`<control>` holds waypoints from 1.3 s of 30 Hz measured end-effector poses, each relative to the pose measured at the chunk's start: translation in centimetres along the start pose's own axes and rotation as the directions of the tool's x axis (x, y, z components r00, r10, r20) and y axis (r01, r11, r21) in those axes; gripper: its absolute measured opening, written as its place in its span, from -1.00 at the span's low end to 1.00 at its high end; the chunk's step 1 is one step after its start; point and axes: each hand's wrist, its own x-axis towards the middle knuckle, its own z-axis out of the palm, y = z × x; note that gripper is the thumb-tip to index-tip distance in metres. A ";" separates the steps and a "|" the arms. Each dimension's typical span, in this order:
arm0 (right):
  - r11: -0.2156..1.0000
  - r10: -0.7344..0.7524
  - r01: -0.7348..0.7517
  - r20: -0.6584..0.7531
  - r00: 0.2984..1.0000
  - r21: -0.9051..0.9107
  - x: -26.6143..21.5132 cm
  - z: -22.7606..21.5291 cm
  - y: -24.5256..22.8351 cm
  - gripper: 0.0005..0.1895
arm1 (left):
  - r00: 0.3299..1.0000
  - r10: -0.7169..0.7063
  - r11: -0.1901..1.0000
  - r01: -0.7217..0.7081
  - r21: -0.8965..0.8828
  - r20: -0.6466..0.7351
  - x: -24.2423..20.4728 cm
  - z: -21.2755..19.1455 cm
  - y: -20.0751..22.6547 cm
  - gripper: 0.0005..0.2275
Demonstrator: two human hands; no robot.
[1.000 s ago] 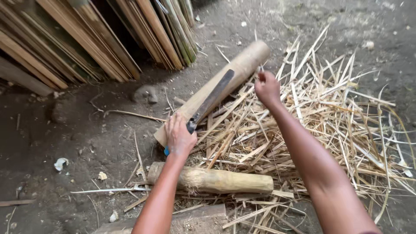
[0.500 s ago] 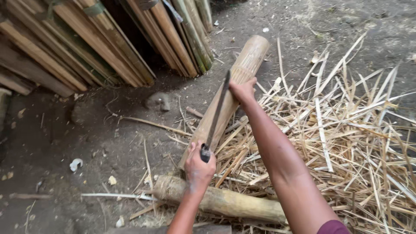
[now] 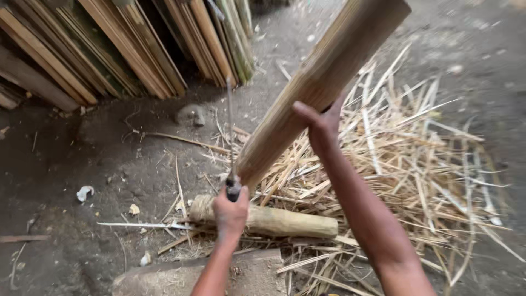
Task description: The person splits a bamboo pole into smaller strips using a knife and a wooden mallet. They position the bamboo on a wooden block, strike the knife with the mallet to split the material, and then use the knife to shave and smooth the resulting strips.
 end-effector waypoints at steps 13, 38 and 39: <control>0.461 -0.616 0.765 0.458 0.640 -0.449 -13.6 10.6 -17.7 0.26 | 0.957 0.104 0.990 -0.075 0.117 -0.272 -9.5 -21.3 5.6 -0.73; -0.049 -0.319 0.867 0.830 0.457 -0.496 -22.8 13.3 -22.7 -0.37 | 0.985 0.142 0.966 -0.160 0.204 0.103 -26.2 -31.5 10.2 -0.80; -0.045 -0.352 0.868 0.821 0.450 -0.495 -22.8 13.4 -22.6 -0.31 | 0.984 0.120 0.957 -0.150 0.249 0.132 -27.0 -31.6 10.1 -0.79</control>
